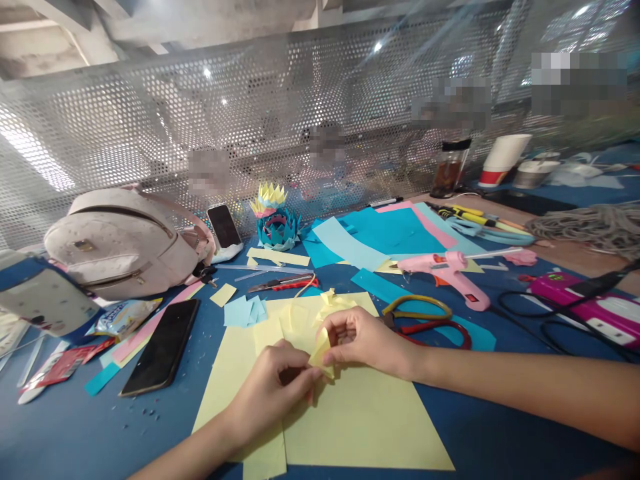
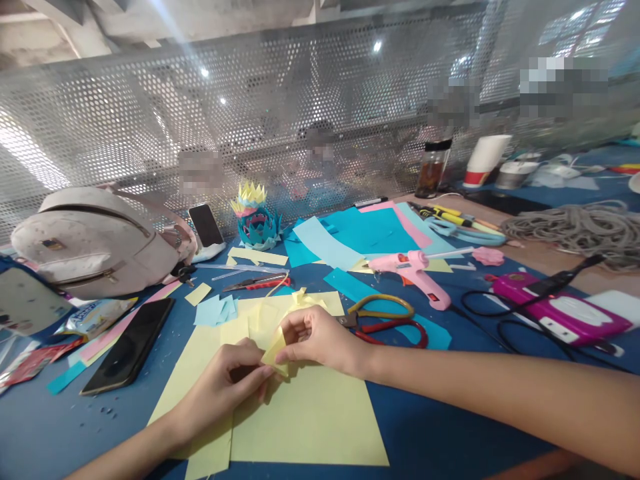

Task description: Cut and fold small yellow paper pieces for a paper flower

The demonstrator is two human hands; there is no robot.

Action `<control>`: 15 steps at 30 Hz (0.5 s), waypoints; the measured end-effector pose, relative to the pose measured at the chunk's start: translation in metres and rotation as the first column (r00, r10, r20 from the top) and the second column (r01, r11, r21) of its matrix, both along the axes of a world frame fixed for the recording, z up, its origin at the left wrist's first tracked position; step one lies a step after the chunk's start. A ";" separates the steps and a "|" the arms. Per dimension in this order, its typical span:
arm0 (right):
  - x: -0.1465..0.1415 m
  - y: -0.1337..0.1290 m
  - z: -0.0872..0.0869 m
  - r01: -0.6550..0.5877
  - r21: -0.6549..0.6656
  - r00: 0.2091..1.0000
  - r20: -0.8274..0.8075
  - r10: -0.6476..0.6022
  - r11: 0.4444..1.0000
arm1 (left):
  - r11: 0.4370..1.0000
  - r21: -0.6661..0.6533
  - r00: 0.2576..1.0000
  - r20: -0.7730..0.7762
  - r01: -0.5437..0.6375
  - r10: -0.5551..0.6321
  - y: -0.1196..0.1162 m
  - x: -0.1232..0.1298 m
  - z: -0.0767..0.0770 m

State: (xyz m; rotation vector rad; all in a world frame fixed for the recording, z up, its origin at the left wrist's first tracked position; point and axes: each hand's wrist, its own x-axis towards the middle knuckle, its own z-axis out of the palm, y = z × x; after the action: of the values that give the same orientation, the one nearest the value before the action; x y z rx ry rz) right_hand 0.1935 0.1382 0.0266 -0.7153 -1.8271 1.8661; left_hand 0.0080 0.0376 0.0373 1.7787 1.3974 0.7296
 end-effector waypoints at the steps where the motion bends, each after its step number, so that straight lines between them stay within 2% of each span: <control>1: 0.000 0.000 0.000 0.003 0.002 1.000 0.005 -0.003 1.000 | 1.000 0.002 1.000 -0.001 0.000 0.000 0.000 0.000 0.001; 15: 0.002 -0.002 0.003 -0.046 0.078 0.999 0.027 0.044 0.996 | 0.998 0.056 0.999 0.007 0.040 -0.041 0.001 0.000 0.000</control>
State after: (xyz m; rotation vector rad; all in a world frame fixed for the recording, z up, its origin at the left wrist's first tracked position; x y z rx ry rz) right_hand 0.1954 0.1362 0.0292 -0.6784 -1.9357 1.8091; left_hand 0.0079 0.0389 0.0370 1.8401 1.3437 0.7602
